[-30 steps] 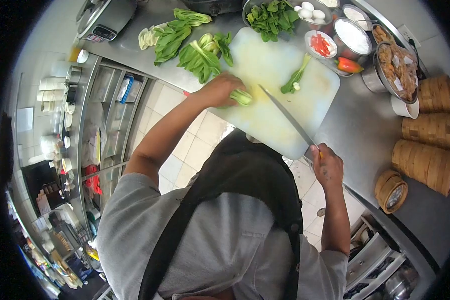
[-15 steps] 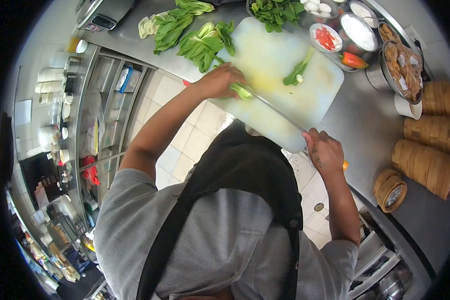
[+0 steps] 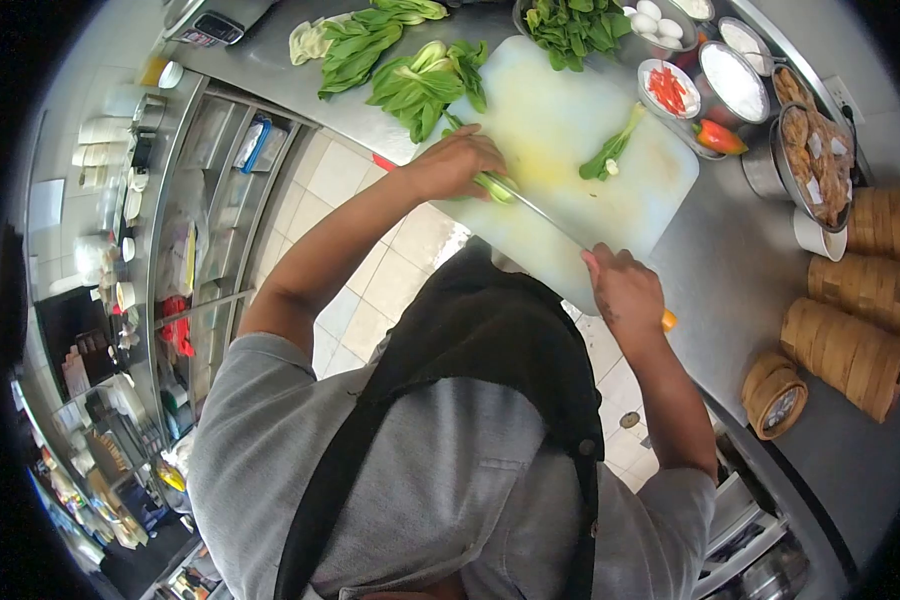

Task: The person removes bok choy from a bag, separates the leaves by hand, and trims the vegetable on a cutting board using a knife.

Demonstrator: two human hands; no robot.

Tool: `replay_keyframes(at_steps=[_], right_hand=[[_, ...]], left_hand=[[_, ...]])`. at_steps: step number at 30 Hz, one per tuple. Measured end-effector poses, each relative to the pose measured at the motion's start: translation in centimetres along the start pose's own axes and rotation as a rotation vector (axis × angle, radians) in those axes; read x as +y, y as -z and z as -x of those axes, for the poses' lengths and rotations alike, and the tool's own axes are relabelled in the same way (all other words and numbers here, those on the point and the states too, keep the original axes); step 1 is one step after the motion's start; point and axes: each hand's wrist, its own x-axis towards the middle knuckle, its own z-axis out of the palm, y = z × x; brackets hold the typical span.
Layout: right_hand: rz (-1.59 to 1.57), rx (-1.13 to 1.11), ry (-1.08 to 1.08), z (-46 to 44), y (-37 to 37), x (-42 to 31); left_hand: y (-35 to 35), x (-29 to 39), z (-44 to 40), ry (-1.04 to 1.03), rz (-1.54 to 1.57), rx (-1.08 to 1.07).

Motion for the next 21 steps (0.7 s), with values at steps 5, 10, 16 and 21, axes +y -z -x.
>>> replay_keyframes(at_steps=[5,10,16,21], right_hand=[[-0.019,-0.047,-0.013,-3.4,-0.9,-3.2],[-0.030,-0.103,0.003,-5.4,-1.2,-4.5],[-0.022,-0.150,-0.006,-2.3,-1.2,-1.0],[0.037,-0.194,-0.075,5.0,0.7,6.5]], left_hand=[[0.4,0.6,-0.1,-0.006,-0.029,0.003],[-0.9,-0.1,0.0,-0.012,-0.047,0.046],[-0.5,0.0,0.3,0.031,-0.038,0.017],[-0.6,-0.4,2.0,0.035,0.014,0.146]])
